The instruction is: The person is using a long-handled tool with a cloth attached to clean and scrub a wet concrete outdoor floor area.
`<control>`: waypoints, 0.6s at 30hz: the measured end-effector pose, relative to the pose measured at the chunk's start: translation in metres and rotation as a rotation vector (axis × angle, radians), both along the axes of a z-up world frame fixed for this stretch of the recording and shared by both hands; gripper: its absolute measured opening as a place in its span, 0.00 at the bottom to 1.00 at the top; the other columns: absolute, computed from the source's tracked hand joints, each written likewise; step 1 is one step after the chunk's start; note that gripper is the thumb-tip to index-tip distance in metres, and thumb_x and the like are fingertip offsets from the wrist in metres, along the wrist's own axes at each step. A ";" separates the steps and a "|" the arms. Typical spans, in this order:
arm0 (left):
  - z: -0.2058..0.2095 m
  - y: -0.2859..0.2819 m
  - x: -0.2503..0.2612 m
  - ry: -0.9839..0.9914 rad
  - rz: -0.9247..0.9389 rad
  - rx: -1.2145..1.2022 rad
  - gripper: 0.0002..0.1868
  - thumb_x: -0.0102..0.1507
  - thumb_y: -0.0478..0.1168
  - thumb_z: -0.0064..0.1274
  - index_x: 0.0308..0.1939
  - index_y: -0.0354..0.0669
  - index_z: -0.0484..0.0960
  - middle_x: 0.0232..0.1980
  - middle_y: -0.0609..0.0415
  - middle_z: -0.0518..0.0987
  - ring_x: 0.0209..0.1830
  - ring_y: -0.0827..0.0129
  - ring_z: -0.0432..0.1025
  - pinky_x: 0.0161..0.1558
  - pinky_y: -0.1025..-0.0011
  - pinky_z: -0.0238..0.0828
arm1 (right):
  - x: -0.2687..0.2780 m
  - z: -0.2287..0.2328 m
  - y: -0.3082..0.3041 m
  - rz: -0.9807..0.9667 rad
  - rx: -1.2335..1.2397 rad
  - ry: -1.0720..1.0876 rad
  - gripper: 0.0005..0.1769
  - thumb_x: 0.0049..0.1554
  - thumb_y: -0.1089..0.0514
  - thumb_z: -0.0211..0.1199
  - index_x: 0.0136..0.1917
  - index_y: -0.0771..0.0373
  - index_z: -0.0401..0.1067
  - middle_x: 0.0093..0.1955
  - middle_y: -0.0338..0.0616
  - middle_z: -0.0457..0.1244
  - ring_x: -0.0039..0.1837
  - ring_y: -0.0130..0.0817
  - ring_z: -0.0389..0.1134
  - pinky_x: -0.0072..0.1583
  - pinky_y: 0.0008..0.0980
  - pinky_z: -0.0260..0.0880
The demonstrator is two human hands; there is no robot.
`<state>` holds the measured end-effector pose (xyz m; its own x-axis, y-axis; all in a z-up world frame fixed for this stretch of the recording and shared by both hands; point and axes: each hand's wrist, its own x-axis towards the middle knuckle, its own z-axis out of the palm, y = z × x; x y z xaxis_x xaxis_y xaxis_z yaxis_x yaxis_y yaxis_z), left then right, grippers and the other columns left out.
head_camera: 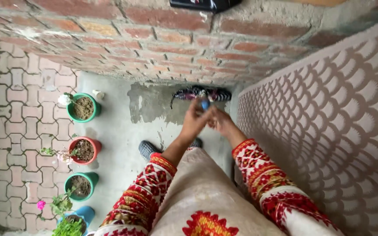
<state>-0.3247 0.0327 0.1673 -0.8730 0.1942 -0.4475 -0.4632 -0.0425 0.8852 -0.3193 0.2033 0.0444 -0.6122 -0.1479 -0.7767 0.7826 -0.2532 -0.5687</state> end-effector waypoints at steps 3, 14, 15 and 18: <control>-0.008 0.004 0.013 0.090 -0.313 -0.355 0.29 0.62 0.59 0.58 0.62 0.52 0.74 0.39 0.49 0.84 0.34 0.62 0.82 0.40 0.60 0.82 | -0.008 0.058 -0.027 -0.165 -0.187 -0.134 0.22 0.62 0.46 0.53 0.63 0.63 0.64 0.47 0.42 0.67 0.45 0.32 0.69 0.48 0.31 0.70; 0.021 -0.001 0.055 0.380 -0.426 -0.577 0.16 0.61 0.46 0.58 0.51 0.48 0.80 0.37 0.40 0.83 0.38 0.44 0.79 0.42 0.50 0.75 | 0.022 -0.093 -0.008 0.177 -0.338 0.096 0.14 0.59 0.54 0.53 0.34 0.62 0.68 0.33 0.38 0.61 0.37 0.28 0.62 0.42 0.27 0.62; 0.013 -0.001 0.053 0.394 -0.388 -0.566 0.16 0.60 0.45 0.58 0.51 0.48 0.80 0.37 0.40 0.83 0.38 0.42 0.78 0.41 0.49 0.74 | 0.018 -0.109 -0.010 0.152 -0.344 0.042 0.15 0.59 0.53 0.53 0.34 0.62 0.68 0.32 0.38 0.61 0.37 0.28 0.62 0.42 0.27 0.63; -0.020 -0.015 0.056 0.367 -0.343 -0.573 0.14 0.60 0.44 0.57 0.49 0.49 0.81 0.36 0.40 0.83 0.37 0.41 0.77 0.39 0.48 0.73 | 0.013 -0.149 -0.037 -0.081 -0.313 -0.223 0.13 0.59 0.55 0.55 0.35 0.62 0.68 0.34 0.39 0.62 0.38 0.28 0.63 0.44 0.26 0.63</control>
